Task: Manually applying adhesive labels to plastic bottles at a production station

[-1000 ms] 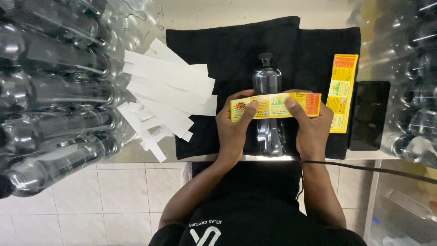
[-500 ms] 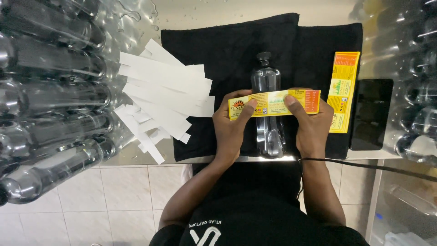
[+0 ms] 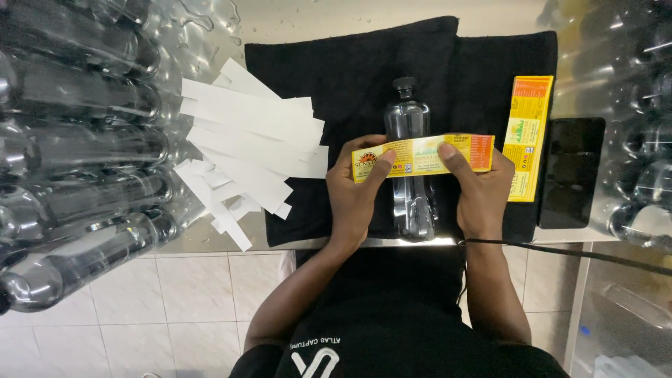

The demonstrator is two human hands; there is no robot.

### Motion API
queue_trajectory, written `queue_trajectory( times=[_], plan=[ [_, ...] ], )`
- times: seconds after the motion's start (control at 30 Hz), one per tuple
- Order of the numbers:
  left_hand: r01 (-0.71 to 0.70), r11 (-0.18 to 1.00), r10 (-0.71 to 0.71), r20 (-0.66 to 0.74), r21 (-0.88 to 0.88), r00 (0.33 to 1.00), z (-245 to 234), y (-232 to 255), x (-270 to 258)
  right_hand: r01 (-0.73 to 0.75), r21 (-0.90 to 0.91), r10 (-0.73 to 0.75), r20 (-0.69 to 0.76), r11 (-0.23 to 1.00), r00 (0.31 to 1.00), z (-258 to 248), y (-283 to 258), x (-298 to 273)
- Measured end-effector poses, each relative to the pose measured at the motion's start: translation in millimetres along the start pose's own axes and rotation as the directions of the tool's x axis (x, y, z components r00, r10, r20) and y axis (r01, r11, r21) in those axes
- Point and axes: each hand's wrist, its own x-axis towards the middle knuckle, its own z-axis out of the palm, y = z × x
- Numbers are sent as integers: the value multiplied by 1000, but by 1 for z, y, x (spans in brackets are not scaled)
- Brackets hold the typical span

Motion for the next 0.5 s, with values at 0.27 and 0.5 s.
queue_trajectory(
  times=[0.27,0.5],
  plan=[
    [-29,1000,29,12,0,1000,0,-4,0,8,-3,-8,16,1000,1000,-1,3,2],
    [-31,999,31,18,-6,999,-1,-3,0,-10,-4,10,19,1000,1000,0,-2,0]
  ],
)
